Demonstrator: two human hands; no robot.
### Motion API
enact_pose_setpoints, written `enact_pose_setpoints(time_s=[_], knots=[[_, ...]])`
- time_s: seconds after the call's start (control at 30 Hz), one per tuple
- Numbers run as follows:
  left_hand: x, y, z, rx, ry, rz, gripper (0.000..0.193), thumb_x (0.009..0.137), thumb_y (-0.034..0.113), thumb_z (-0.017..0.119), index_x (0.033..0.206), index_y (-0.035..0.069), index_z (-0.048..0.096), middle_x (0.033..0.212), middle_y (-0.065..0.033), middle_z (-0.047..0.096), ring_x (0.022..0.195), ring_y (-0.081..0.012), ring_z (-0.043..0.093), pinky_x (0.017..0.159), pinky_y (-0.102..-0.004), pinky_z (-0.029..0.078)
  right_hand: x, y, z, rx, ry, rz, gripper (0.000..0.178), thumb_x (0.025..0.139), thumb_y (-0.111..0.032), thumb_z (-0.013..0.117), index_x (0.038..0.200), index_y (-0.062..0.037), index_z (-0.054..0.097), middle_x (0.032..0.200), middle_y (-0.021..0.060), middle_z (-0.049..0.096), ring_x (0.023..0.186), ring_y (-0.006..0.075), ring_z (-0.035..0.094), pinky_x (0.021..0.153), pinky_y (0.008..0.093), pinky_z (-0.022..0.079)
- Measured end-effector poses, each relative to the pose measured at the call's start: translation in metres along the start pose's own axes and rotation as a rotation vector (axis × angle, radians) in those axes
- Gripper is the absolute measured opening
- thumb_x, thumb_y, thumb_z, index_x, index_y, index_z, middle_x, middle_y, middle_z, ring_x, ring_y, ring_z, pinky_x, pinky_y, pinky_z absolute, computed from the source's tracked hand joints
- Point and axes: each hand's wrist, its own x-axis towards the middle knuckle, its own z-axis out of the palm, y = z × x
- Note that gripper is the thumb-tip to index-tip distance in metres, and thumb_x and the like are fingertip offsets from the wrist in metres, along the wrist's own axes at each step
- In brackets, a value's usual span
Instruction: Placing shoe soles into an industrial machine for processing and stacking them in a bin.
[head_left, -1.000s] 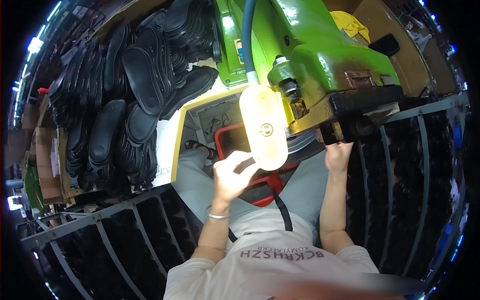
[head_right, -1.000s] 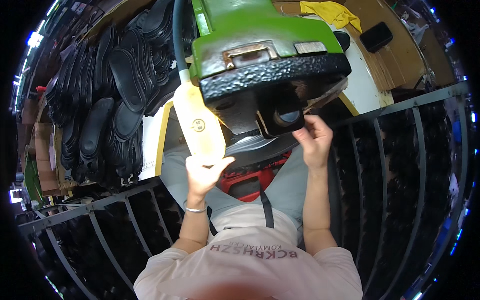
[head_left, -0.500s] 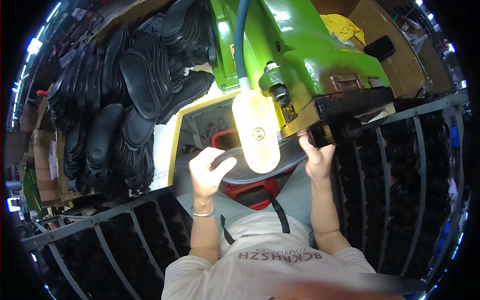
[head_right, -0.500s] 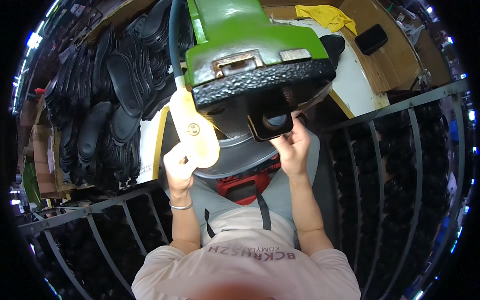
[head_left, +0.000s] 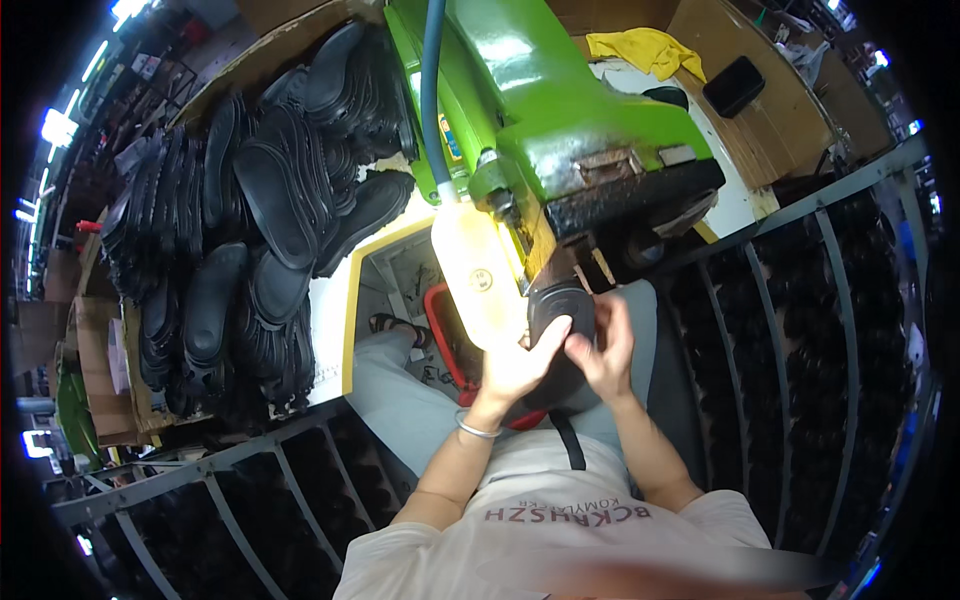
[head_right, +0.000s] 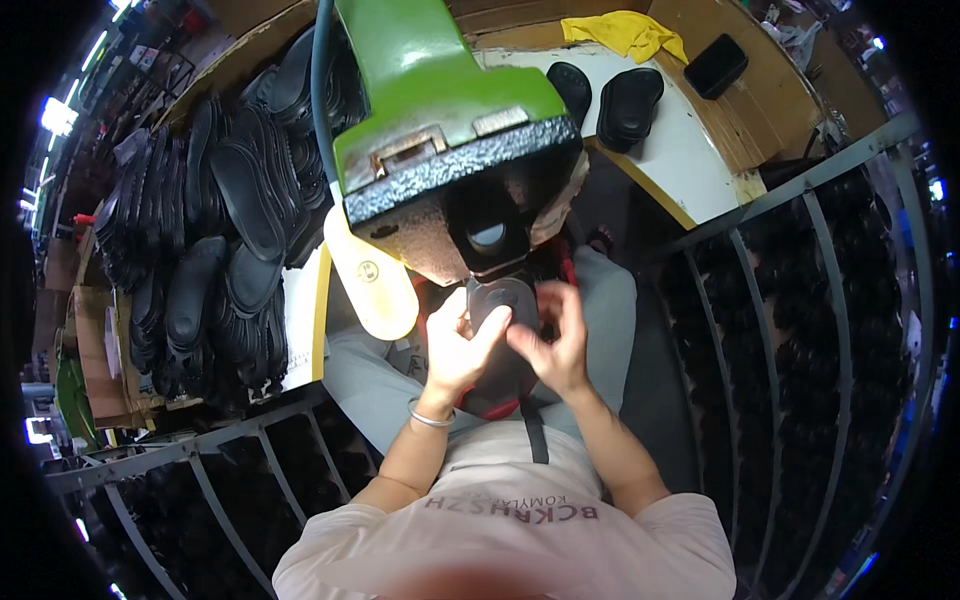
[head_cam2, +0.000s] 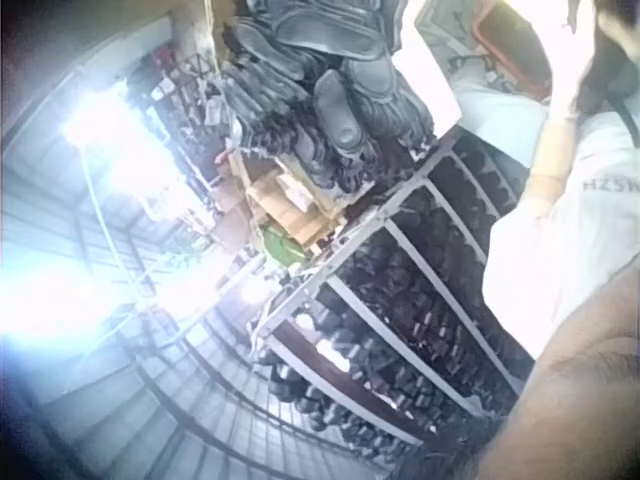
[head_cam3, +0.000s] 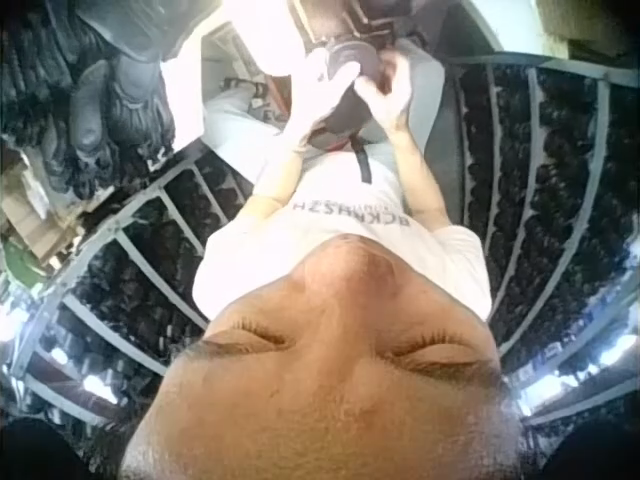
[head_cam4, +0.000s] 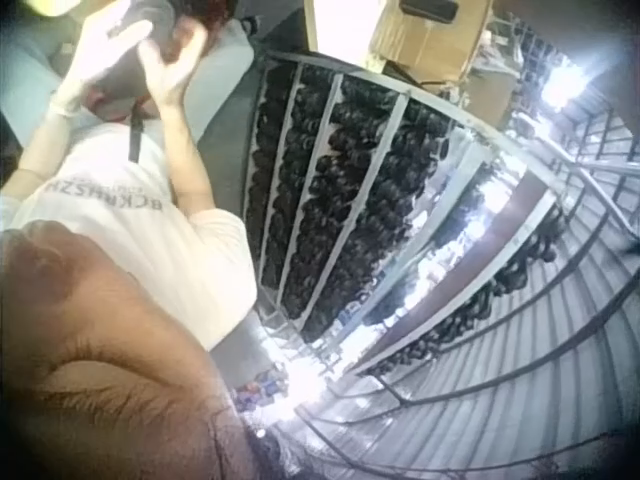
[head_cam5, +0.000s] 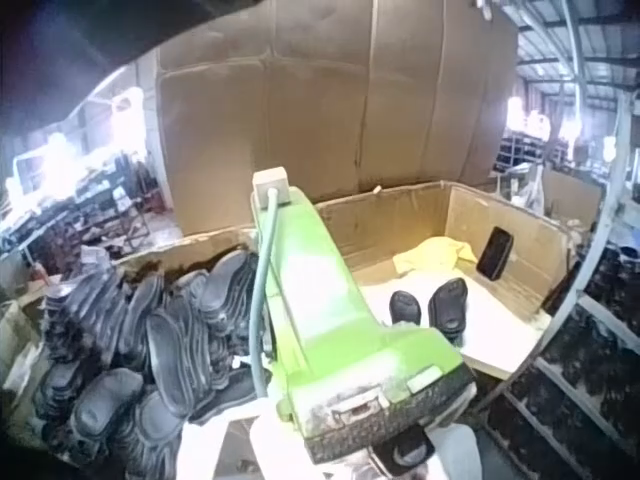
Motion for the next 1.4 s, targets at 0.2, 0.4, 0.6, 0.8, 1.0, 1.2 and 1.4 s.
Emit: enact_pose_setpoints(time_s=[0.2, 0.4, 0.6, 0.8, 1.0, 1.2, 1.4], knots=[[-0.001, -0.002, 0.015, -0.109, 0.11, 0.023, 0.016, 0.079, -0.007, 0.066, 0.089, -0.002, 0.055, 0.081, -0.0039, 0.061, 0.072, -0.0062, 0.056, 0.064, -0.0181, 0.046, -0.089, 0.04, -0.06, 0.41, -0.074, 0.53, 0.036, 0.082, -0.006, 0.062, 0.112, 0.0039, 0.044, 0.097, 0.0149, 0.063, 0.085, 0.021, 0.064, 0.06, 0.0288, 0.055], [0.005, -0.018, -0.013, 0.447, 0.224, 0.223, 0.02, 0.072, -0.001, 0.074, 0.079, 0.0, 0.055, 0.073, -0.0015, 0.057, 0.064, -0.0059, 0.051, 0.058, -0.0193, 0.042, -0.014, -0.009, -0.075, 0.178, 0.246, 0.173, 0.019, 0.088, -0.007, 0.055, 0.102, 0.0008, 0.045, 0.083, 0.0114, 0.062, 0.059, 0.0112, 0.059, 0.04, 0.0206, 0.048], [0.0, 0.005, -0.055, -0.006, 0.118, 0.13, 0.033, 0.071, -0.003, 0.071, 0.1, -0.002, 0.057, 0.089, -0.0056, 0.061, 0.081, -0.0135, 0.058, 0.073, -0.0255, 0.048, 0.037, -0.036, -0.047, 0.138, 0.052, 0.129, 0.02, 0.087, -0.008, 0.059, 0.099, 0.001, 0.047, 0.07, 0.0077, 0.059, 0.042, 0.006, 0.051, 0.035, 0.0168, 0.04], [-0.031, -0.001, -0.093, -0.15, 0.231, -0.002, 0.024, 0.07, -0.003, 0.072, 0.09, -0.002, 0.058, 0.084, -0.0071, 0.063, 0.074, -0.0115, 0.059, 0.068, -0.025, 0.048, 0.037, -0.029, -0.012, 0.118, -0.112, 0.199, 0.023, 0.085, -0.002, 0.059, 0.104, 0.0008, 0.047, 0.082, 0.0066, 0.061, 0.053, 0.0029, 0.053, 0.039, 0.0144, 0.044], [-0.072, -0.035, -0.113, -0.111, 0.239, -0.108, 0.026, 0.07, -0.012, 0.07, 0.091, -0.004, 0.058, 0.089, -0.0122, 0.066, 0.078, -0.0128, 0.062, 0.073, -0.024, 0.05, 0.047, -0.02, 0.025, -0.017, -0.133, 0.187, 0.02, 0.077, 0.004, 0.065, 0.096, 0.0045, 0.06, 0.082, 0.0081, 0.065, 0.058, 0.0067, 0.058, 0.043, 0.0178, 0.045], [-0.066, -0.046, -0.094, 0.152, 0.296, 0.023, 0.024, 0.073, -0.009, 0.069, 0.095, -0.006, 0.06, 0.089, -0.0111, 0.067, 0.082, -0.0143, 0.064, 0.075, -0.0266, 0.051, 0.03, -0.011, 0.033, 0.096, -0.096, -0.19, 0.042, 0.065, 0.011, 0.074, 0.101, 0.0029, 0.055, 0.093, 0.0112, 0.062, 0.073, 0.0129, 0.06, 0.066, 0.0247, 0.05], [-0.024, -0.013, -0.059, 0.361, 0.134, 0.187, 0.023, 0.07, 0.002, 0.073, 0.09, -0.003, 0.063, 0.082, -0.0131, 0.067, 0.072, -0.0213, 0.067, 0.068, -0.0282, 0.052, 0.023, -0.016, 0.018, -0.003, 0.017, -0.23, 0.048, 0.069, 0.016, 0.064, 0.103, -0.0029, 0.037, 0.086, 0.0162, 0.061, 0.077, 0.0181, 0.061, 0.071, 0.0266, 0.048]])
